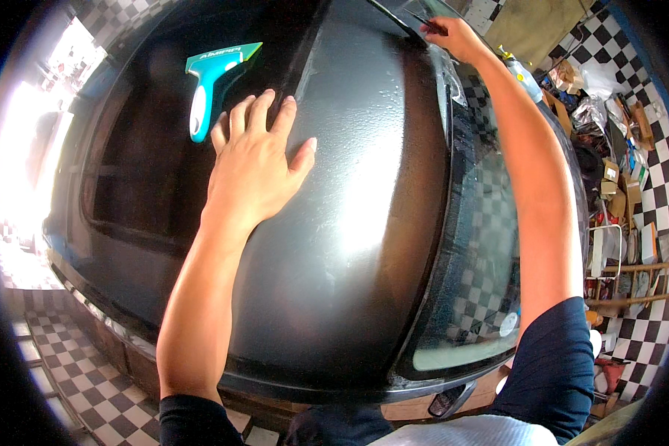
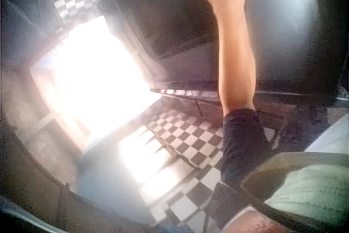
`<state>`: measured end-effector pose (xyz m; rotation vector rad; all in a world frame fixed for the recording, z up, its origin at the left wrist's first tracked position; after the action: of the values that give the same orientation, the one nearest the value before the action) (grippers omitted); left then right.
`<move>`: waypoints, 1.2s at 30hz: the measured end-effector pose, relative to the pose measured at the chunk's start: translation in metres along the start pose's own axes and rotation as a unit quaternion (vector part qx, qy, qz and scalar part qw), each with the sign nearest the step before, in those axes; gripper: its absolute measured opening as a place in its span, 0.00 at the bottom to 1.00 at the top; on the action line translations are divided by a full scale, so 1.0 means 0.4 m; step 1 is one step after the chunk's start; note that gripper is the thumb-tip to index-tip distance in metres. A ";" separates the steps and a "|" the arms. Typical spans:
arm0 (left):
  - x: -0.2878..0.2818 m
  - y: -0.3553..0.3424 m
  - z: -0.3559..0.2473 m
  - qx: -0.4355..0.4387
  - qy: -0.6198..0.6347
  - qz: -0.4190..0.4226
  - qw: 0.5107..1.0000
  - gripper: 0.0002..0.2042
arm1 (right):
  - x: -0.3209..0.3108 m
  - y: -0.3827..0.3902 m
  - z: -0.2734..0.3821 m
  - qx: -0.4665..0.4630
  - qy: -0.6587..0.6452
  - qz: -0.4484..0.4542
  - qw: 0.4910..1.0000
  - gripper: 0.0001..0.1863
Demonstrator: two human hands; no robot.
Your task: The person sprays liquid onto the rear windshield of a car, then uses a squeegee and a small metal tool to smooth and trim a tint film applied to the glass. The person moves around the vehicle to reach different edges of the film.
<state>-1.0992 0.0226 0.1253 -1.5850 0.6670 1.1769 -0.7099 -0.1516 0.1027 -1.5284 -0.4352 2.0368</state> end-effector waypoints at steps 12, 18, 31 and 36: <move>-0.007 0.002 0.003 -0.004 -0.015 0.006 1.000 0.26 | 0.019 -0.029 0.055 0.067 0.165 0.035 0.983 0.14; -0.010 0.002 0.009 -0.002 -0.020 0.007 1.000 0.26 | 0.036 -0.032 0.043 0.105 0.150 0.023 0.983 0.13; -0.010 0.000 0.009 0.001 -0.023 0.001 1.000 0.26 | 0.048 -0.032 -0.028 0.126 0.136 0.010 0.983 0.12; -0.006 0.003 0.011 0.004 -0.016 0.001 1.000 0.26 | 0.049 -0.036 -0.039 0.098 0.169 -0.007 0.981 0.12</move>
<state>-1.1028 0.0258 0.1269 -1.5561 0.6516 1.1973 -0.6958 -0.1295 0.0909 -1.6959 -0.1091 1.7060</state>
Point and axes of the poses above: each hand's wrist, its own y-axis away from the middle knuckle, its own x-axis out of the palm, z = x × y, the point moved 7 cm from there along -y, towards the middle knuckle, and after that the axes turned 15 degrees about -x, right-handed, at the moved point
